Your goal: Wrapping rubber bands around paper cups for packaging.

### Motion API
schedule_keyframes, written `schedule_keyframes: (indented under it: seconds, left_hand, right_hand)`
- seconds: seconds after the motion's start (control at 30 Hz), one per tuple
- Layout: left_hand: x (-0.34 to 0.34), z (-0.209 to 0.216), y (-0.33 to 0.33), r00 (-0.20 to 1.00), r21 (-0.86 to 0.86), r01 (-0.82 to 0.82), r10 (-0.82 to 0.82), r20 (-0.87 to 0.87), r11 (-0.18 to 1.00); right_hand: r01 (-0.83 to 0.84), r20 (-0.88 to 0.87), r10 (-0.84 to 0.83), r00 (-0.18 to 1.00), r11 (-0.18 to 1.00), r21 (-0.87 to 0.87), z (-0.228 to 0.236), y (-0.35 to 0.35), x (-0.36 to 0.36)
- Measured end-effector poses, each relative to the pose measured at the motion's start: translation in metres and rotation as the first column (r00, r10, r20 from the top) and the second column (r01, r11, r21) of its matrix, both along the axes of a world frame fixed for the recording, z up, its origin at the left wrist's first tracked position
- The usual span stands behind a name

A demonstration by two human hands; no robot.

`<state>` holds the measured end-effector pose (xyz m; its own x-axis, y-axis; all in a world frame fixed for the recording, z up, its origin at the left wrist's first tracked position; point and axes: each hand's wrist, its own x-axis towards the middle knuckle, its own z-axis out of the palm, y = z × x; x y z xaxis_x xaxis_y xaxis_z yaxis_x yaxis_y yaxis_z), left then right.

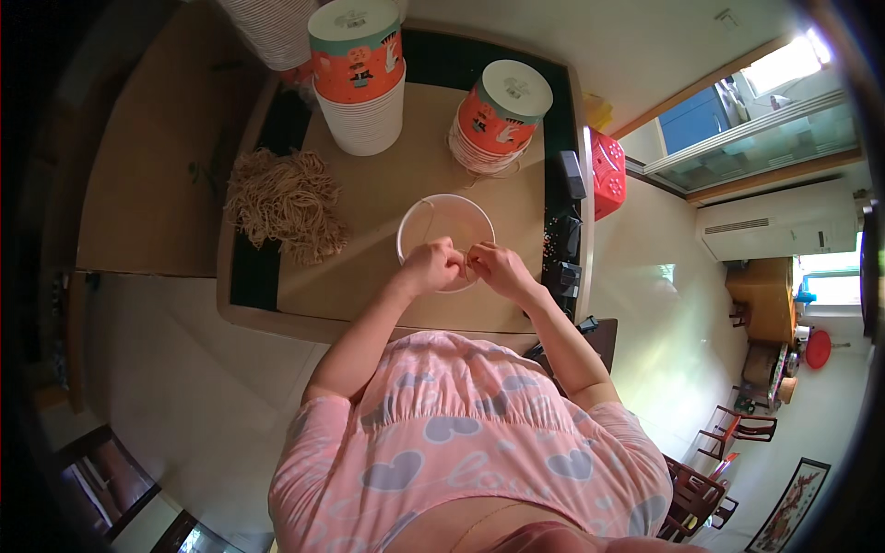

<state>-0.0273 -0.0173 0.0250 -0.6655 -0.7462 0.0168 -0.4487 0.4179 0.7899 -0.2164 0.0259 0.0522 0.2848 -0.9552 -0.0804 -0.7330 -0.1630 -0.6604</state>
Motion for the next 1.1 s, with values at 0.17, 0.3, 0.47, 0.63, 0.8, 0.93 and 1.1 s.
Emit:
schedule_keyframes:
  seconds: [0.17, 0.3, 0.47, 0.63, 0.8, 0.93, 1.1]
  left_hand:
    - [0.0, -0.011, 0.011, 0.988, -0.071, 0.084, -0.074, 0.134, 0.994]
    - [-0.005, 0.003, 0.015, 0.97, -0.133, 0.055, -0.021, 0.241, 0.99]
    - [-0.009, -0.003, 0.016, 0.973, 0.078, -0.128, 0.14, -0.182, 0.989]
    - [-0.014, -0.008, 0.01, 0.902, 0.816, -0.085, 0.392, -0.181, 0.572]
    - [-0.016, 0.001, 0.006, 0.878, 0.921, -0.039, 0.453, -0.154, 0.388]
    - [-0.018, -0.003, 0.007, 0.856, 0.941, -0.012, 0.49, -0.166, 0.338]
    - [-0.018, 0.001, 0.01, 0.829, 0.93, -0.026, 0.529, -0.184, 0.365]
  right_hand:
    - [-0.022, -0.032, 0.021, 0.999, 1.0, -0.02, -0.006, -0.001, 0.0]
    - [-0.031, -0.047, 0.029, 0.998, 0.999, -0.043, -0.004, 0.001, -0.001]
    - [0.002, -0.04, -0.01, 0.999, 0.982, -0.189, 0.013, 0.012, 0.006]
    - [0.159, -0.055, -0.168, 0.984, 0.977, -0.142, 0.026, 0.027, 0.016]
    - [0.326, -0.006, -0.331, 0.943, 0.931, -0.167, 0.021, 0.037, 0.025]
    - [0.441, 0.162, -0.41, 0.897, 0.84, -0.317, 0.012, 0.04, 0.032]
    - [0.484, 0.243, -0.425, 0.872, 0.821, -0.302, 0.009, 0.039, 0.036]
